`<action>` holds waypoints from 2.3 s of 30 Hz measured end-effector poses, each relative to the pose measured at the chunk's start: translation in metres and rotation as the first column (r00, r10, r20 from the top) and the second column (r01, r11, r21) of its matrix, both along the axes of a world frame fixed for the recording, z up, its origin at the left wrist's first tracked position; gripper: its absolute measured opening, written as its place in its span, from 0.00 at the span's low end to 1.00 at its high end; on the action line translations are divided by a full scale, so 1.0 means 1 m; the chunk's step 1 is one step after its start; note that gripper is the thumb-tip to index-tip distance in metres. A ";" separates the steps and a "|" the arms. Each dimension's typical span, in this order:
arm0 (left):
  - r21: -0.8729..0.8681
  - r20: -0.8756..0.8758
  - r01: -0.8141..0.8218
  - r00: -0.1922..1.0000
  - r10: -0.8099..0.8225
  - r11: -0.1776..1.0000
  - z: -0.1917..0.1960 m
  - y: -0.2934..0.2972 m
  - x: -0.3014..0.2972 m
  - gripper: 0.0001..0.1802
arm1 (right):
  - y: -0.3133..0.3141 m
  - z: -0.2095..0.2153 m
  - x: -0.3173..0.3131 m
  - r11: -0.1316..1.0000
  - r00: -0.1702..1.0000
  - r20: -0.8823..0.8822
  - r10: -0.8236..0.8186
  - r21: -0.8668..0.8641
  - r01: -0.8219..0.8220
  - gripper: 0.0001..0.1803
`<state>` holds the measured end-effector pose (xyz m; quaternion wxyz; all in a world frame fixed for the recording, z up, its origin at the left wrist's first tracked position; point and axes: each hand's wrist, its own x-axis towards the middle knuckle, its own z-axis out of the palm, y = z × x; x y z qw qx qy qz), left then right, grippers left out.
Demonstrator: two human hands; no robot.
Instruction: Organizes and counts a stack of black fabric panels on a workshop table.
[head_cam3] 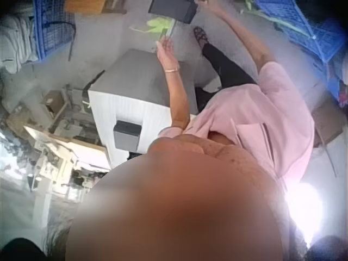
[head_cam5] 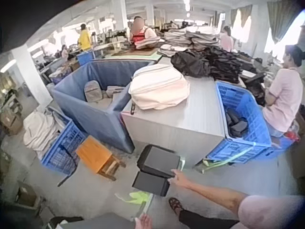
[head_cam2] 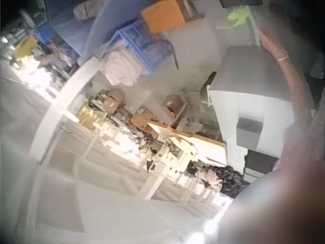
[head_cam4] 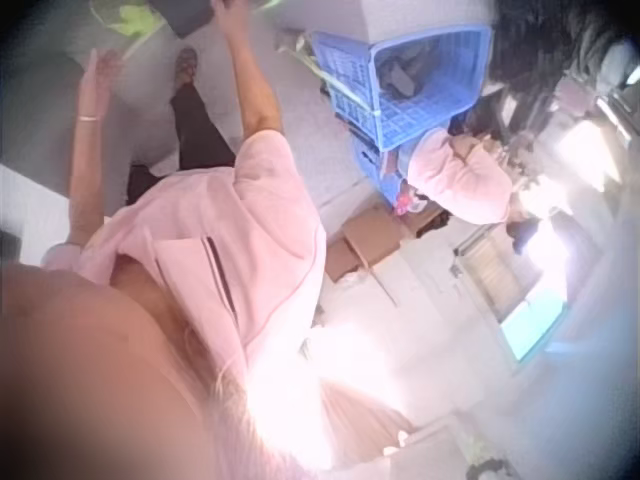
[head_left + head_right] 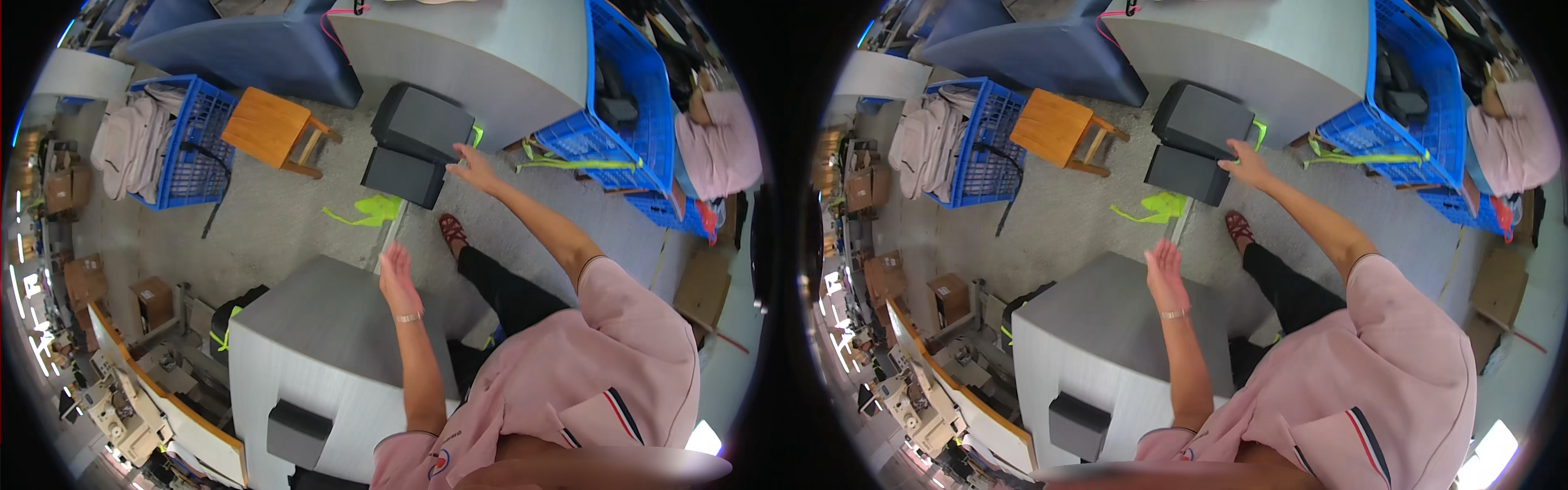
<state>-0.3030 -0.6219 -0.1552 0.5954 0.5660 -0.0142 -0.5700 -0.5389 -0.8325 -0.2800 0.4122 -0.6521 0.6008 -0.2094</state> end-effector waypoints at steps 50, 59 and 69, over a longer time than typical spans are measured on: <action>-0.105 -0.462 -0.118 0.885 0.056 0.987 -0.094 -0.064 -0.045 0.25 | -0.020 0.214 -0.072 0.906 0.884 0.231 0.406 0.020 -0.422 0.64; -0.415 -0.360 -0.130 0.932 -0.032 0.901 0.075 0.207 0.017 0.23 | 0.104 0.373 0.047 0.584 0.555 0.357 0.751 0.032 -0.811 0.61; -0.287 -0.543 -0.411 0.814 0.207 0.865 0.101 0.574 -0.006 0.22 | 0.317 0.354 0.258 -0.150 -0.052 0.468 0.882 0.173 -0.973 0.41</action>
